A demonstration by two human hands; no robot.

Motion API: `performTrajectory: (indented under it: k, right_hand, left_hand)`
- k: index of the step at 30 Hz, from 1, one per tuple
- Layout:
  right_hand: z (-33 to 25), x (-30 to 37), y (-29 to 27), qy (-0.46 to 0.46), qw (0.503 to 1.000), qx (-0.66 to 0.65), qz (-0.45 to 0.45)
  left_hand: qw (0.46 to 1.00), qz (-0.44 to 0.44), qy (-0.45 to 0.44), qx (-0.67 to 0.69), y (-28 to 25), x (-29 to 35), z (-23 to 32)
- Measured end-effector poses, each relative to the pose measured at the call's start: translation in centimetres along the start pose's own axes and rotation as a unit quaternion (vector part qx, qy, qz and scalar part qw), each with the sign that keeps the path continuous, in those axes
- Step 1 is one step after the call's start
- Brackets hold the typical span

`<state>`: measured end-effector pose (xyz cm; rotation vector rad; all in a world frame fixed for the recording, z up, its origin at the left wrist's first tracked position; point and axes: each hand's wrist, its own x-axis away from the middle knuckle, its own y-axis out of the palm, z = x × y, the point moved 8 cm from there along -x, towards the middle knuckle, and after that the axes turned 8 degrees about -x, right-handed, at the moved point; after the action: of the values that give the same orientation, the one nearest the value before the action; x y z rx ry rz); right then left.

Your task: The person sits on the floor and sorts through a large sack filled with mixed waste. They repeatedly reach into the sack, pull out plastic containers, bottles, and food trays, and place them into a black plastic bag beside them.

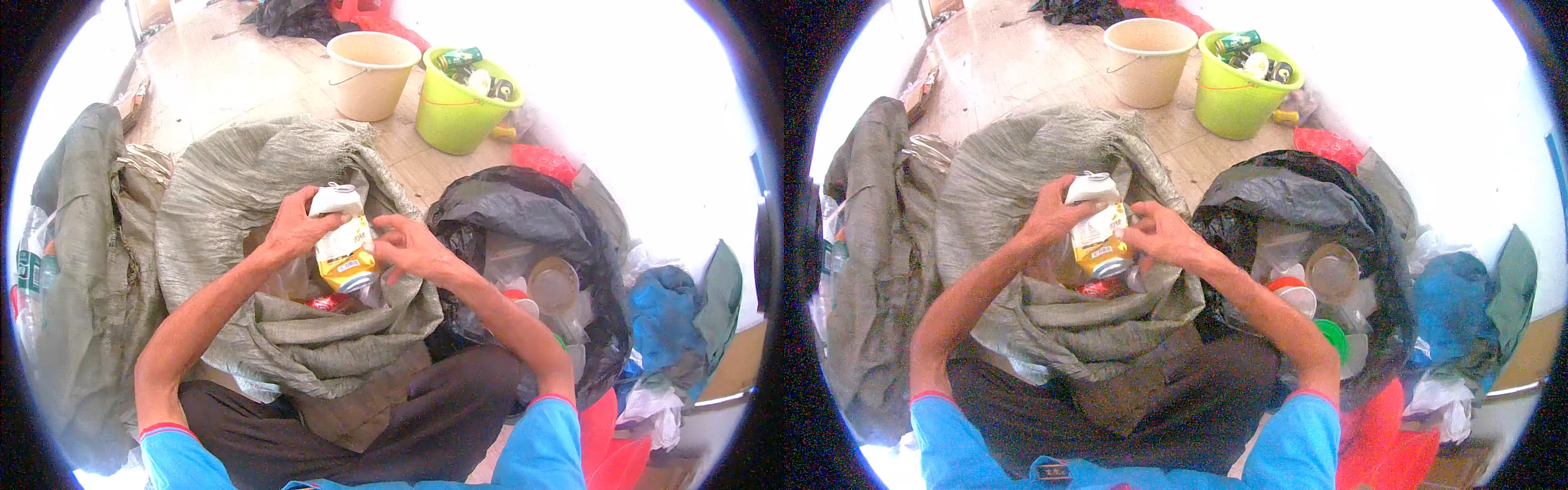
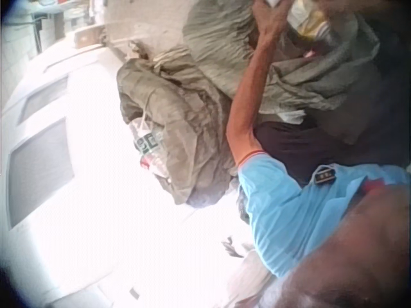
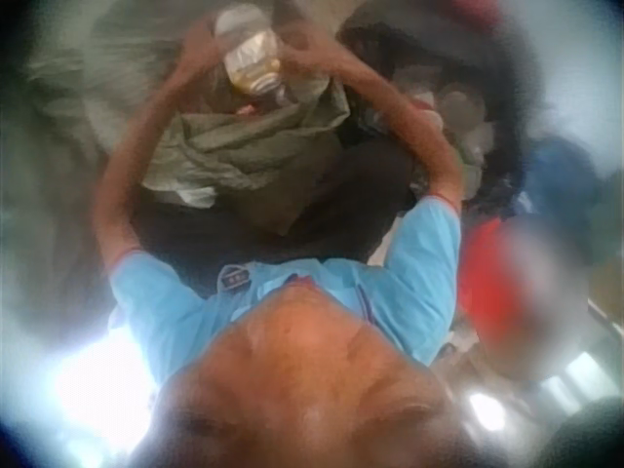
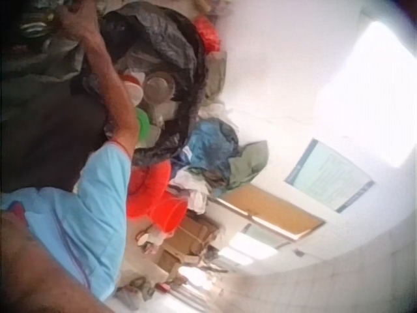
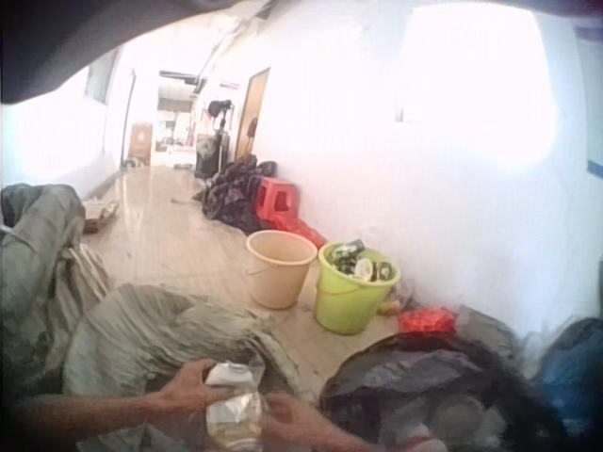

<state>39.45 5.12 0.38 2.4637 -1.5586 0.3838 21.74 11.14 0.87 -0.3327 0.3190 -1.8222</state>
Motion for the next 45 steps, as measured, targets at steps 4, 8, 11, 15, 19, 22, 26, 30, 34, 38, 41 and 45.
performTrajectory:
  k: [4, 8, 11, 15, 19, 22, 26, 30, 34, 38, 41, 45]
  right_hand:
    - [1.6, 0.3, 0.7, 0.031, 0.995, -0.087, -0.041]
    - [2.5, 0.4, -2.1, 0.028, 0.992, -0.122, 0.024]
    - [0.4, 0.2, -7.6, -0.019, 0.988, -0.125, 0.094]
    - [-9.5, -5.3, -19.2, -0.157, 0.965, -0.151, 0.149]
    - [-16.7, -11.8, -28.6, -0.173, 0.937, -0.111, 0.282]
    - [-14.3, -14.2, -25.7, -0.137, 0.959, -0.123, 0.217]
    - [-8.9, -12.8, -14.8, -0.087, 0.992, -0.035, 0.081]
    - [-7.5, -10.5, -4.1, -0.056, 0.995, 0.053, -0.065]
    - [-1.6, -10.2, 5.6, -0.008, 0.926, 0.291, -0.241]
    - [6.7, -13.0, 7.8, -0.005, 0.783, 0.576, -0.235]
    - [9.0, -15.3, 4.4, 0.002, 0.82, 0.557, -0.131]
    - [10.3, -17.6, 3.6, 0.009, 0.936, 0.345, -0.063]
  left_hand:
    - [0.997, 0.012, 0.037, 0.06, 1.5, -0.2, 0.5]
    - [0.996, -0.027, 0.077, 0.041, 2.9, -0.8, 1.3]
    - [0.967, -0.127, -0.095, 0.199, 3.8, -1.0, -2.4]
    - [0.973, -0.133, -0.144, 0.123, 3.4, -1.2, -6.8]
    - [0.98, -0.126, -0.144, 0.05, 3.5, -1.1, -10.3]
    - [0.981, -0.108, -0.16, -0.003, 2.9, -0.9, -12.2]
    - [0.975, -0.07, -0.061, -0.201, 1.8, -1.0, -13.0]
    - [0.94, -0.026, 0.015, -0.341, 0.4, -1.6, -13.7]
    - [0.887, 0.094, 0.154, -0.424, -2.7, -1.0, -11.7]
    - [0.869, 0.064, 0.065, -0.485, -5.6, -1.1, -12.5]
    - [0.875, 0.054, 0.058, -0.477, -6.3, -1.1, -11.7]
    - [0.902, 0.03, 0.065, -0.425, -7.5, -1.7, -11.2]
